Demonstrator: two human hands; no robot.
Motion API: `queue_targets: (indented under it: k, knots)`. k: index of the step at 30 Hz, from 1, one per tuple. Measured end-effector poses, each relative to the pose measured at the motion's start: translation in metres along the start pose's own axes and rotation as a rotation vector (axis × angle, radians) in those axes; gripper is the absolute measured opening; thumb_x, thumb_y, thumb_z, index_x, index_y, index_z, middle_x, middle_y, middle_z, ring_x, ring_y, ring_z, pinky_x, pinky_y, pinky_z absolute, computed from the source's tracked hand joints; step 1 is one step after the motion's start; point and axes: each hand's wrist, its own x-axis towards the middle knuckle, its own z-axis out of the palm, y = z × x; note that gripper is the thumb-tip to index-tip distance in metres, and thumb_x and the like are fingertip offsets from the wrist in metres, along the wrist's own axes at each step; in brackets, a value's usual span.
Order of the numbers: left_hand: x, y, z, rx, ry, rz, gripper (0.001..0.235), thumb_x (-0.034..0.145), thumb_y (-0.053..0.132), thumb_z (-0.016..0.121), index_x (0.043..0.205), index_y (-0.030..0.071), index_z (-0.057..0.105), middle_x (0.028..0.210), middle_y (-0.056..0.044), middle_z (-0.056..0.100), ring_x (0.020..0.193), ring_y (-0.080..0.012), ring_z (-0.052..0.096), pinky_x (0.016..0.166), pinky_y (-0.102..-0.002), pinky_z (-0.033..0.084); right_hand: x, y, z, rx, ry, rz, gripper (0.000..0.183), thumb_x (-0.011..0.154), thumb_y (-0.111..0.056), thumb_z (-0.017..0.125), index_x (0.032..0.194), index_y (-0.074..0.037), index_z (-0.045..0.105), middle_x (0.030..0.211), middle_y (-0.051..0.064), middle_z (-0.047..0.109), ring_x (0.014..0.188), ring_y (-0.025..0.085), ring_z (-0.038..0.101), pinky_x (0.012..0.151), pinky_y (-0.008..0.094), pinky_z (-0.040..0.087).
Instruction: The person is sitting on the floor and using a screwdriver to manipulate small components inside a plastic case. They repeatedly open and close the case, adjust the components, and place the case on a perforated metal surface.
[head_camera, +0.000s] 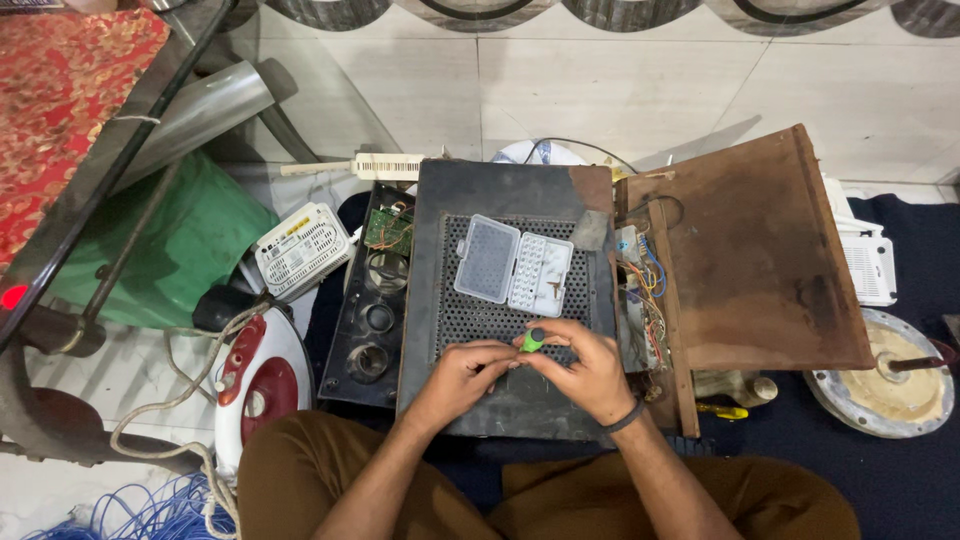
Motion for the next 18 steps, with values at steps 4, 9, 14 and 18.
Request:
queue_targets:
  k: [4,9,14,18]
  knots:
    - [0.001,0.001,0.0,0.026,0.004,0.005,0.017,0.097,0.004,0.065,0.11,0.001,0.076,0.094,-0.007,0.077,0.062,-0.0081,0.062,0.056,-0.025,0.052,0.001,0.0,-0.001,0.009,0.004,-0.018,0.04,0.085,-0.006,0.083,0.119,0.001,0.063,0.104,0.013,0.079,0.099,0.02,0.079,0.085,0.031,0.064]
    - [0.001,0.001,-0.001,0.045,-0.012,0.009,0.019,0.096,0.004,0.065,0.112,0.003,0.076,0.097,-0.007,0.078,0.062,-0.0081,0.063,0.056,-0.025,0.053,0.003,-0.002,-0.004,-0.026,0.009,-0.013,0.041,0.081,-0.009,0.086,0.115,0.0,0.064,0.102,0.011,0.08,0.094,0.018,0.079,0.081,0.03,0.063]
    - [0.001,0.001,-0.001,0.008,-0.022,-0.037,0.022,0.096,0.005,0.065,0.116,0.004,0.075,0.101,-0.006,0.078,0.061,-0.0075,0.062,0.055,-0.025,0.054,0.006,-0.008,-0.005,-0.114,0.023,-0.037,0.041,0.076,-0.012,0.09,0.108,-0.004,0.067,0.098,0.009,0.077,0.088,0.018,0.076,0.075,0.03,0.061]
    - [0.001,-0.001,-0.001,0.01,-0.036,-0.04,0.021,0.098,0.006,0.066,0.116,0.004,0.076,0.098,-0.006,0.078,0.061,-0.0071,0.062,0.055,-0.024,0.053,0.007,-0.013,-0.006,-0.14,0.005,-0.075,0.04,0.076,-0.012,0.089,0.109,-0.004,0.066,0.1,0.009,0.075,0.09,0.019,0.076,0.076,0.03,0.06]
